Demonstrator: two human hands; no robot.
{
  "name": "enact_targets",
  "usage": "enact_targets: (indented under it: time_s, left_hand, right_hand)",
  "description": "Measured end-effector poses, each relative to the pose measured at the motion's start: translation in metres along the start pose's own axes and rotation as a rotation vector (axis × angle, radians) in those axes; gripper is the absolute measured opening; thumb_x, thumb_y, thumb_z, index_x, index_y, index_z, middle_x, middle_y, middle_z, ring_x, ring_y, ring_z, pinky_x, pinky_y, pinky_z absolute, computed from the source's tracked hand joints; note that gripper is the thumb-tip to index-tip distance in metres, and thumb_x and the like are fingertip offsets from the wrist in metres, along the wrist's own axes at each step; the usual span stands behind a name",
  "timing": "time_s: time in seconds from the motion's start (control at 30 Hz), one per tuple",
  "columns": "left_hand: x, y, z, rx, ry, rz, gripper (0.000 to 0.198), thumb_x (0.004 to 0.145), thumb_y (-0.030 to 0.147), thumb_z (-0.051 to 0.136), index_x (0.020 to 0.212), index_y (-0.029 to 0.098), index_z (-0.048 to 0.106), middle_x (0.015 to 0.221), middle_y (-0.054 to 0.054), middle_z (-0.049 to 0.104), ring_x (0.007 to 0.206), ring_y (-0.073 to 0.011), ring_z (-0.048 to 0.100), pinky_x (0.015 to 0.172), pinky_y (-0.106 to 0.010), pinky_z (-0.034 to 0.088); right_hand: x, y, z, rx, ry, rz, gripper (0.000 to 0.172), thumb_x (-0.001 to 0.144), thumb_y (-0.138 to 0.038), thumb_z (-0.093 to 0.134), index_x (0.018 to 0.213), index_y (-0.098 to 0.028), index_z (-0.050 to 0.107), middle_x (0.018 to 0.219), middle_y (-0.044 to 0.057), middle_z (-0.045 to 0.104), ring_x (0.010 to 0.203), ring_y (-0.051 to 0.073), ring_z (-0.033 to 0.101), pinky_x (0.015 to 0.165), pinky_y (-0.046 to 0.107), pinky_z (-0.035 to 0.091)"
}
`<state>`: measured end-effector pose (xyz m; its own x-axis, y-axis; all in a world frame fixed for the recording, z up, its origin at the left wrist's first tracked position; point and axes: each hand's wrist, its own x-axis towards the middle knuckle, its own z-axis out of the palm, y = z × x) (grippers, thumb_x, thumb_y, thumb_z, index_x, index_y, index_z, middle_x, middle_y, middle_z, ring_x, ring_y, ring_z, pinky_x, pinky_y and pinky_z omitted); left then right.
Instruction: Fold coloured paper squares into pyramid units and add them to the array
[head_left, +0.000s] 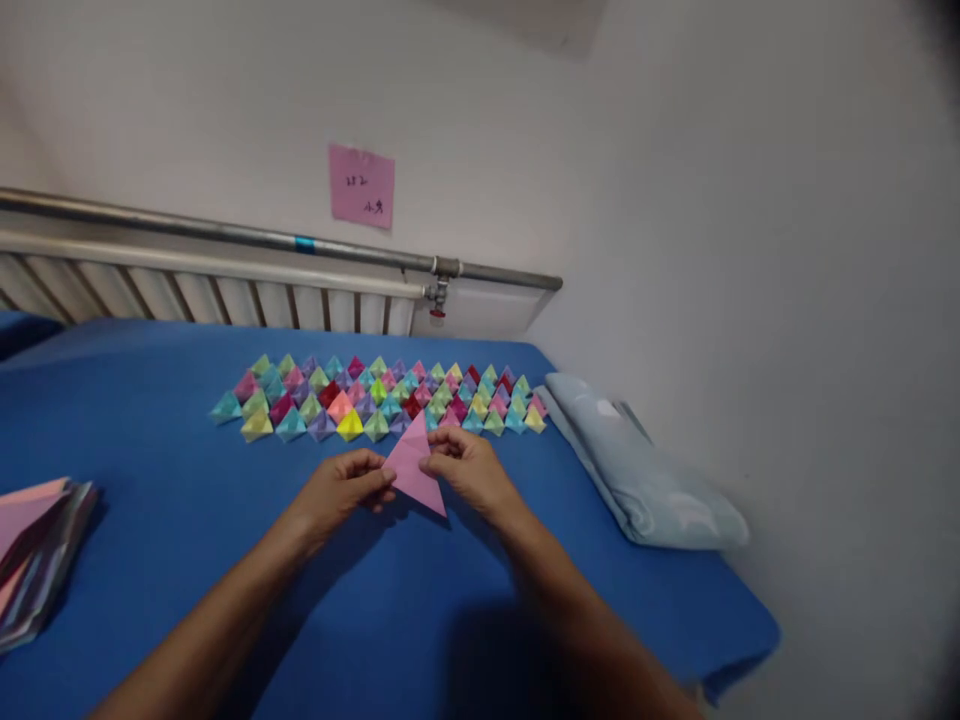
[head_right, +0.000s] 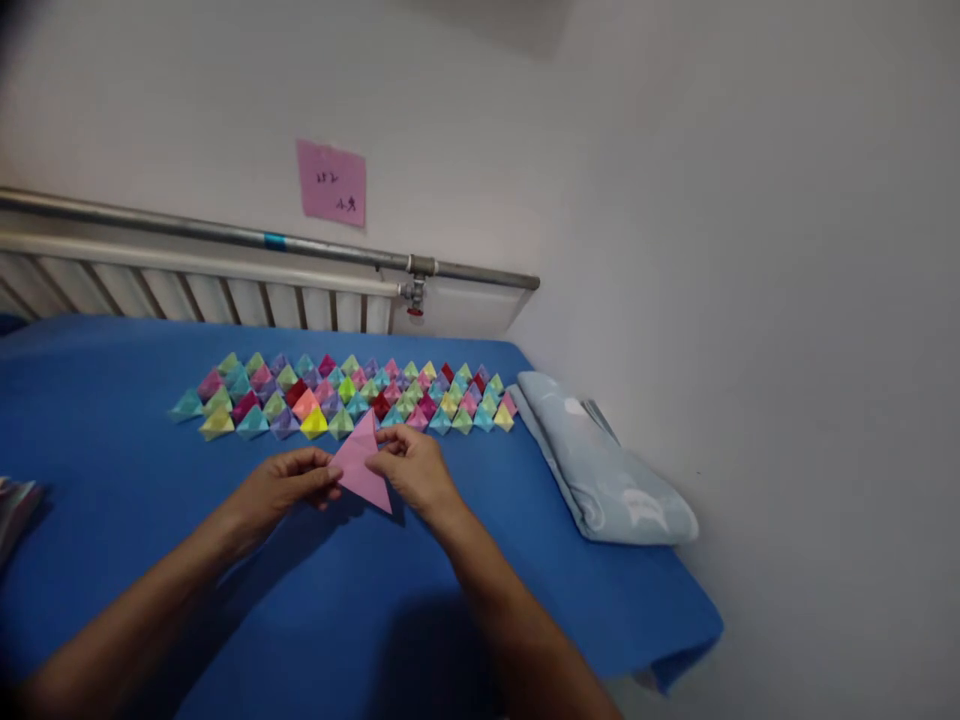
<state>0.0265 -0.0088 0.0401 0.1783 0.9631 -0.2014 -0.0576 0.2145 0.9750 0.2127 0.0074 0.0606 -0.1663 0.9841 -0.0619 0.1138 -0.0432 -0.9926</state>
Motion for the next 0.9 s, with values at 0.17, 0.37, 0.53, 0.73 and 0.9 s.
enact_targets:
  time_s: [0.17,0.37,0.53,0.73,0.9]
  left_hand:
    - [0.029,-0.012,-0.003,-0.332,0.100,-0.091,0.044,0.044,0.037,0.095,0.069,0.014,0.068,0.061,0.001,0.066,0.060,-0.0123,0.065,0.055,-0.020,0.051]
    - [0.034,-0.036,-0.016,-0.466,0.041,-0.188,0.041,0.045,0.034,0.097,0.067,0.014,0.069,0.059,0.001,0.066,0.055,-0.0093,0.062,0.055,-0.018,0.052]
    - [0.029,-0.037,-0.021,-0.450,-0.081,-0.202,0.037,0.053,0.036,0.095,0.071,0.013,0.072,0.057,0.000,0.066,0.051,-0.0066,0.058,0.052,-0.016,0.048]
    - [0.024,-0.037,-0.018,-0.449,-0.163,-0.211,0.033,0.057,0.038,0.093,0.071,0.013,0.074,0.054,-0.001,0.066,0.049,-0.0069,0.058,0.052,-0.016,0.048]
    - [0.023,-0.036,-0.015,-0.428,-0.206,-0.222,0.032,0.057,0.038,0.092,0.068,0.014,0.074,0.055,-0.001,0.067,0.049,-0.0071,0.058,0.051,-0.016,0.046]
  right_hand:
    - [0.031,0.018,-0.004,0.102,0.145,-0.066,0.028,0.070,-0.036,0.068,0.094,-0.021,0.066,0.072,-0.002,0.059,0.067,0.012,0.051,0.064,0.026,0.038]
    - [0.028,0.042,-0.013,0.118,0.085,0.036,0.019,0.077,-0.037,0.063,0.081,-0.019,0.067,0.079,0.001,0.065,0.068,0.011,0.052,0.061,0.025,0.037]
    - [0.017,0.027,-0.003,0.178,-0.054,0.031,0.022,0.077,-0.040,0.066,0.084,-0.019,0.067,0.075,0.001,0.065,0.066,0.012,0.055,0.060,0.025,0.039]
    - [0.007,0.015,0.005,0.243,-0.088,0.026,0.024,0.079,-0.041,0.066,0.088,-0.019,0.066,0.069,-0.002,0.058,0.062,0.011,0.052,0.059,0.025,0.040]
    - [0.003,0.011,0.006,0.250,-0.097,0.035,0.025,0.077,-0.039,0.068,0.090,-0.019,0.064,0.068,-0.004,0.057,0.059,0.009,0.049,0.057,0.024,0.039]
